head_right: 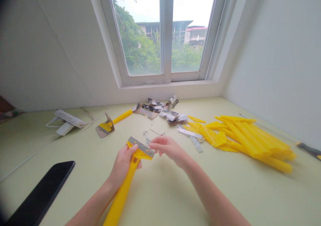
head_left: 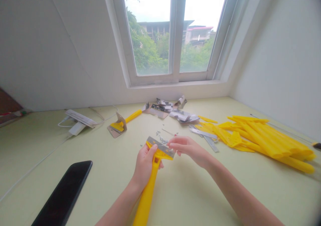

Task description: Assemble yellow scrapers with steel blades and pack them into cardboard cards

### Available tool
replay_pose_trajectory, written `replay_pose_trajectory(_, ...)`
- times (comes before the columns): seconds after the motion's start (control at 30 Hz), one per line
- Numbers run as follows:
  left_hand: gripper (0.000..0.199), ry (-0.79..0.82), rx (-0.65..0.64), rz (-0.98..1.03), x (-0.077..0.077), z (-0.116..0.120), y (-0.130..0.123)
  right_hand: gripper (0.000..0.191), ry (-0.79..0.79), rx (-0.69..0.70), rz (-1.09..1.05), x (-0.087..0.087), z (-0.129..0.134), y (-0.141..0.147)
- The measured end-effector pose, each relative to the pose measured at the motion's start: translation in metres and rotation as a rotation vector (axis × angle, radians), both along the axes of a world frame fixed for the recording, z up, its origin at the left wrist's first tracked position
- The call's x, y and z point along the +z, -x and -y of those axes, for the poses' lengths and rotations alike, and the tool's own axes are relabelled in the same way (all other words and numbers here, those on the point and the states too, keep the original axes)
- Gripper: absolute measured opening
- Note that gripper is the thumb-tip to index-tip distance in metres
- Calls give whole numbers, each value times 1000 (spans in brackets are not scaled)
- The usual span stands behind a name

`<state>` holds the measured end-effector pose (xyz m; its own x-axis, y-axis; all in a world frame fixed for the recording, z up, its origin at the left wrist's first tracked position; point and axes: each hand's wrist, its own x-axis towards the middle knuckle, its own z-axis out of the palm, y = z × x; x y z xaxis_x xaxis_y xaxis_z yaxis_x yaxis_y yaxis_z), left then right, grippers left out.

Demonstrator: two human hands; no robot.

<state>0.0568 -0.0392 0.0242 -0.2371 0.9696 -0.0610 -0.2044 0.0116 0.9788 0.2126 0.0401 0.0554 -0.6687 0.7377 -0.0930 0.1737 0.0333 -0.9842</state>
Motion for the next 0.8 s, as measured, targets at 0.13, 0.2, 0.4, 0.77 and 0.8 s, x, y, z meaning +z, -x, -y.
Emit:
replay_pose_trajectory(0.13, 25, 33, 9, 14, -6, -3, 2, 22, -177, -323, 47, -7, -22, -14)
replay_pose_trajectory(0.2, 25, 45, 12, 6, -9, -5, 2, 23, -222, -469, 66, -14, -34, -22)
replay_pose_trajectory(0.4, 25, 38, 31, -5, -10, -6, 5, 22, -512, -719, 294, -30, -62, -44)
replay_pose_trajectory(0.77, 28, 29, 23, 7, -10, -7, 7, 30, -798, -785, 765, -47, -84, -83)
replay_pose_trajectory(0.8, 28, 27, 27, 6, -11, -8, 8, 30, -797, -788, 813, -47, -83, -84)
